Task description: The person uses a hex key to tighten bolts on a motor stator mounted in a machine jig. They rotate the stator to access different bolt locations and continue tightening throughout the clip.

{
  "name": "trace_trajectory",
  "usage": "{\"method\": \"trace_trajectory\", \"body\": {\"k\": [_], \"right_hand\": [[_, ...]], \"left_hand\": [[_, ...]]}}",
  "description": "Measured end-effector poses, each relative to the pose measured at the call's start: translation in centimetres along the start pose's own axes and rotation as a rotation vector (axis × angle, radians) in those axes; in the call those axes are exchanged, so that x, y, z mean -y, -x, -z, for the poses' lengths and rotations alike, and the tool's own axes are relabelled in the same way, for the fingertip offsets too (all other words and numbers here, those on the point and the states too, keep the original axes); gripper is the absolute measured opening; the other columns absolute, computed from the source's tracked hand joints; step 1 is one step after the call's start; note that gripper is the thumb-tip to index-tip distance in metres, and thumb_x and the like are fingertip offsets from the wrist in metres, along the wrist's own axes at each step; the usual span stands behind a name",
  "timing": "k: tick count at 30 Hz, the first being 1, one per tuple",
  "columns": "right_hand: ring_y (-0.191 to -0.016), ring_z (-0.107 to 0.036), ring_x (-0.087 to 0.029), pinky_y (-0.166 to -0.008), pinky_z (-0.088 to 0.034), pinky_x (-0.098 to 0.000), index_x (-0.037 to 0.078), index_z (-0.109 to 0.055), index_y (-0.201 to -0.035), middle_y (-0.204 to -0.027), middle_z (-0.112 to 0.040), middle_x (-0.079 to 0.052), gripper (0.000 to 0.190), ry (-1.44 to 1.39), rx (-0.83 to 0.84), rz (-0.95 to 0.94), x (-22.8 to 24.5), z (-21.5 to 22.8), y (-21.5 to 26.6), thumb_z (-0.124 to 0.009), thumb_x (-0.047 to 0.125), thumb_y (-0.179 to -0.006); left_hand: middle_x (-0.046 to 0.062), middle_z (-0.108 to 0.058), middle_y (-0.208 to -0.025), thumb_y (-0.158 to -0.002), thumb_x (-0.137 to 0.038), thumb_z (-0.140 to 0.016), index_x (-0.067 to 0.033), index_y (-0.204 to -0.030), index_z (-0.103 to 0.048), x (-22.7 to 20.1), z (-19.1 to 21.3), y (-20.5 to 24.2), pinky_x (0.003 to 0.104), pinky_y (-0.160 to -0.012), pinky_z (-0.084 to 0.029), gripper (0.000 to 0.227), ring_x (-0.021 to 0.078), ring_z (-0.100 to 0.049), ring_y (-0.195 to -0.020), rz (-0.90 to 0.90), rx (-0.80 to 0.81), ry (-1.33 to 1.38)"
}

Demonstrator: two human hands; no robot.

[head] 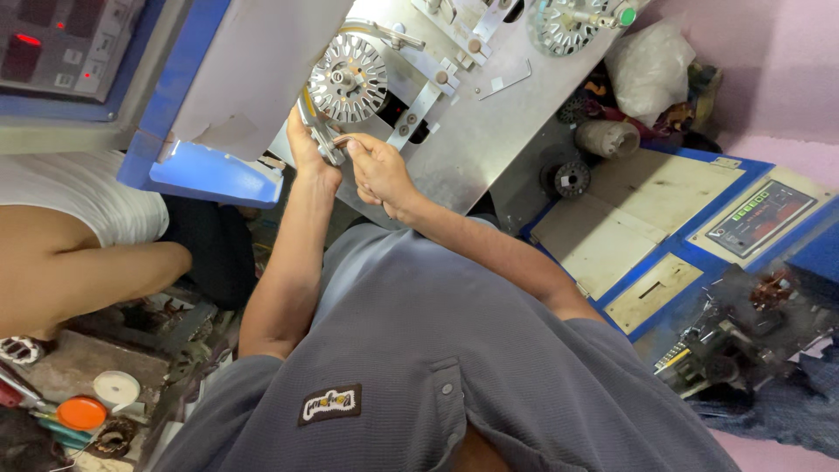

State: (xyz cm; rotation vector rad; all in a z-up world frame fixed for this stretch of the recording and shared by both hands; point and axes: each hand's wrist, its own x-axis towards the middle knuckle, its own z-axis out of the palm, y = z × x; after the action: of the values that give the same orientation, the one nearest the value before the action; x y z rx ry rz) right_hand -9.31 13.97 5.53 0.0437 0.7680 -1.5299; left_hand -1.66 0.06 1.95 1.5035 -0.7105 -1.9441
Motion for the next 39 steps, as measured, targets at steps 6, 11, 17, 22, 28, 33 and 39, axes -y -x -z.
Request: {"method": "trace_trajectory", "body": {"k": [6,11,17,22,28,33,39], "right_hand": [[-0.037,-0.027,-0.004,-0.033,-0.026,-0.0237,0.001,-0.063,-0.125,-0.053,-0.037,0.004,0.034,0.036,-0.015,0.016,0.0,0.0,-0.2,-0.045,0.025,-0.111],[-0.038,-0.027,-0.004,-0.033,-0.026,-0.0237,0.001,-0.063,-0.126,-0.054,-0.037,0.004,0.034,0.029,-0.020,0.018,-0.2,-0.1,-0.3,-0.044,0.025,-0.111],[-0.036,-0.027,-0.005,-0.033,-0.025,-0.0240,0.001,-0.063,-0.124,-0.053,-0.038,0.003,0.034,-0.009,-0.005,-0.028,0.1,-0.1,-0.3,-0.043,0.025,-0.111],[-0.037,-0.026,-0.005,-0.034,-0.024,-0.0243,0.003,-0.063,-0.125,-0.053,-0.036,0.003,0.032,-0.052,-0.063,-0.135,0.6,-0.4,-0.5,-0.044,0.024,-0.111],[-0.036,-0.025,-0.007,-0.034,-0.024,-0.0250,0.003,-0.060,-0.125,-0.053,-0.036,0.002,0.031,-0.178,-0.044,-0.175,0.9,-0.2,-0.5,-0.042,0.024,-0.111],[-0.036,-0.026,-0.007,-0.034,-0.025,-0.0254,0.003,-0.060,-0.124,-0.053,-0.038,0.001,0.030,-0.215,-0.044,-0.169,0.6,-0.1,-0.5,-0.042,0.023,-0.111],[-0.035,-0.026,-0.007,-0.033,-0.025,-0.0254,0.002,-0.060,-0.121,-0.053,-0.037,0.001,0.030,-0.233,-0.055,-0.174,0.6,0.0,-0.4,-0.041,0.024,-0.111]], "left_hand": [[0.000,-0.063,-0.084,-0.093,-0.046,-0.064,-0.0144,-0.102,-0.067,0.6,0.6,-0.8,0.031,-0.055,-0.049,0.033,0.0131,-0.059,-0.066,0.003,0.009,-0.004],[-0.001,-0.063,-0.083,-0.092,-0.047,-0.064,-0.0147,-0.102,-0.067,0.8,1.2,-1.1,0.031,-0.055,-0.050,0.034,0.0131,-0.060,-0.067,0.016,-0.030,-0.020],[0.000,-0.065,-0.086,-0.093,-0.050,-0.062,-0.0149,-0.105,-0.067,1.0,1.6,-1.1,0.032,-0.061,-0.053,0.038,0.0136,-0.062,-0.071,0.025,-0.031,-0.045],[0.000,-0.066,-0.087,-0.093,-0.054,-0.059,-0.0151,-0.106,-0.068,0.4,1.4,-1.1,0.032,-0.062,-0.054,0.042,0.0133,-0.064,-0.072,0.057,-0.027,-0.070],[0.001,-0.063,-0.084,-0.096,-0.051,-0.058,-0.0148,-0.104,-0.065,-0.3,0.8,-1.1,0.032,-0.053,-0.050,0.038,0.0142,-0.061,-0.066,0.064,0.007,-0.128],[0.002,-0.065,-0.088,-0.097,-0.048,-0.056,-0.0134,-0.108,-0.064,0.1,0.6,-1.2,0.032,-0.053,-0.049,0.038,0.0147,-0.062,-0.067,-0.025,0.027,-0.101],[0.002,-0.066,-0.089,-0.097,-0.052,-0.054,-0.0125,-0.111,-0.065,0.4,0.9,-1.1,0.032,-0.053,-0.050,0.043,0.0151,-0.064,-0.068,-0.021,0.019,-0.098]]}}
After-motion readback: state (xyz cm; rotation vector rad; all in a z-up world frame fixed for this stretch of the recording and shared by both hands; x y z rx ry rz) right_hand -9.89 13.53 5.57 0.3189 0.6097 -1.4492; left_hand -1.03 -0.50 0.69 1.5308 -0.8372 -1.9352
